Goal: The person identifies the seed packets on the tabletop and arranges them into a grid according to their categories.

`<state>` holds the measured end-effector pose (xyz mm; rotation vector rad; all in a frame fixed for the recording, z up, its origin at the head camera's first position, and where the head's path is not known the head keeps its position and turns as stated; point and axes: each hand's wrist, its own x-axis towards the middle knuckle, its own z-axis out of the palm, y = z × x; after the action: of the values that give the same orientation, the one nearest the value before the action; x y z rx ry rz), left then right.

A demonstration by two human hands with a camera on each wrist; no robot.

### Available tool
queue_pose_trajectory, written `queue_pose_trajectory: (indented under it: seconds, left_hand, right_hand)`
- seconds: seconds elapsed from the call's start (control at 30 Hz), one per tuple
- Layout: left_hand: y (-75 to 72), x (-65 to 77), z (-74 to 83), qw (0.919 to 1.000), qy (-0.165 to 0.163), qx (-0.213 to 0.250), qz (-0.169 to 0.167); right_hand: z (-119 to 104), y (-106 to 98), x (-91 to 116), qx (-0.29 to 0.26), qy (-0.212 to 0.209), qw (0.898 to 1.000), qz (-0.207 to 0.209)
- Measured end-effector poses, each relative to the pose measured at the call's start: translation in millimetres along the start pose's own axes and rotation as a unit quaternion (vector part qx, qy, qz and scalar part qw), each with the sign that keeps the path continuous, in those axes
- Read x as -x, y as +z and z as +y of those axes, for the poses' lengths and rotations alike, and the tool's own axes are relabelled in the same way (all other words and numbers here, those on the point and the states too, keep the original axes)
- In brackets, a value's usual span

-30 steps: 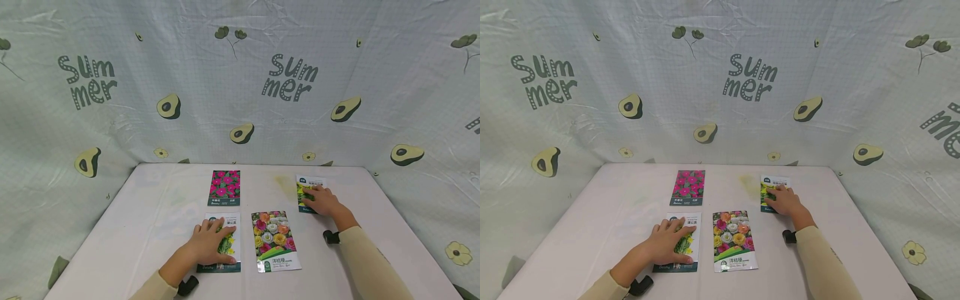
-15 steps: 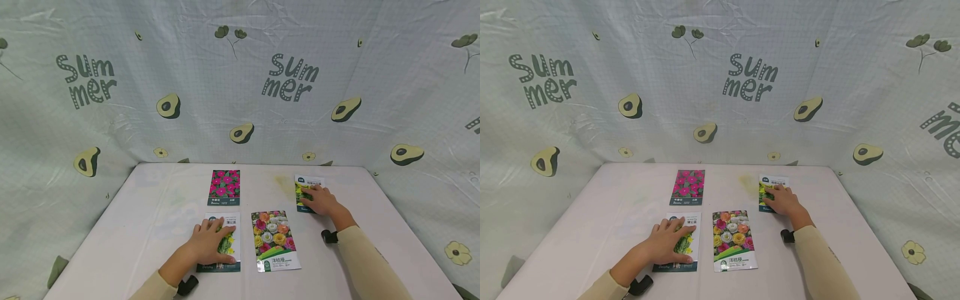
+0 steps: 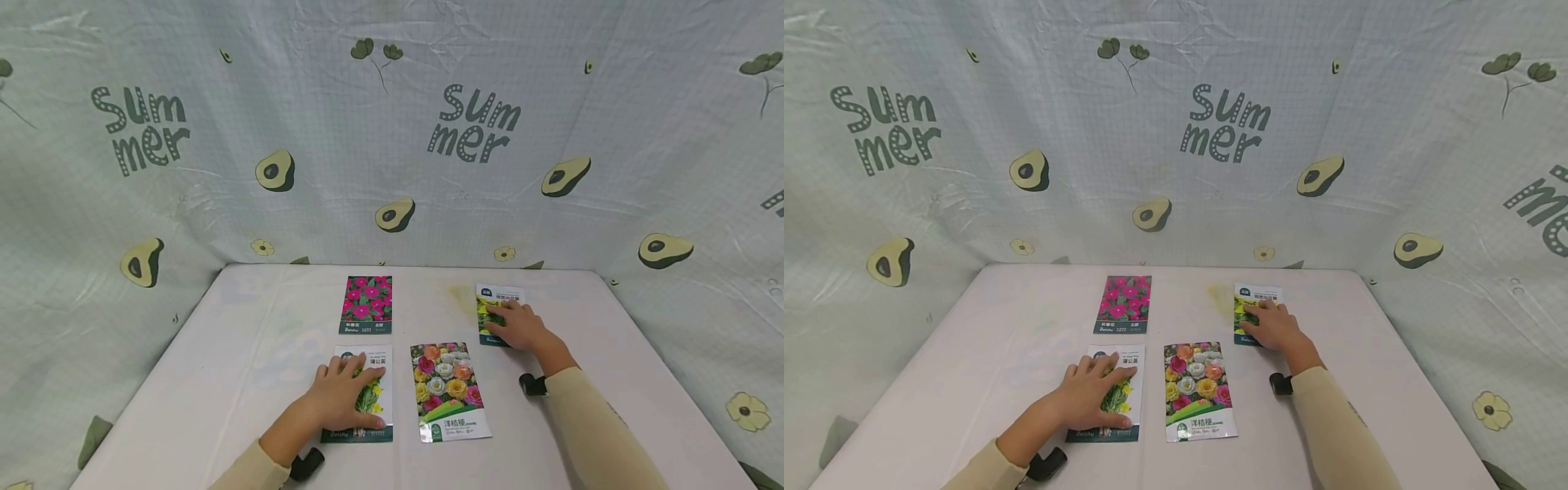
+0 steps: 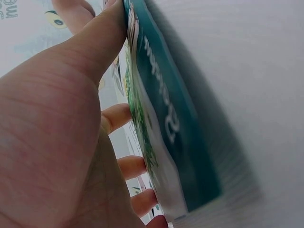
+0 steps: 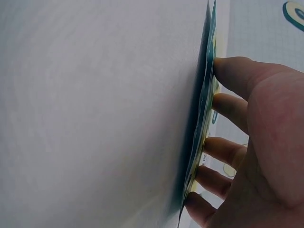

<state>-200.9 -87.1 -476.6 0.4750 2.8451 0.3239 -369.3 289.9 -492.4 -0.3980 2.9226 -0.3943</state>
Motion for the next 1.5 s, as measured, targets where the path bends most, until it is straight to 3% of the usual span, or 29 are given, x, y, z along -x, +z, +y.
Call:
queue_pose_trajectory:
  seconds: [0.6,1.5]
  left_hand:
    - [-1.4,3.4,2.6,1.0,0.002,-0.001,0.003]
    - [1.5,-2.9,-0.8,1.0,0.001,-0.002,-0.005]
  right_hand:
    - [-1.2,2.7,1.0,-0.005,-0.003,1.0,0.01]
    - [-4.9,-0.9,0.9,-0.003,0.001,1.0,0.006]
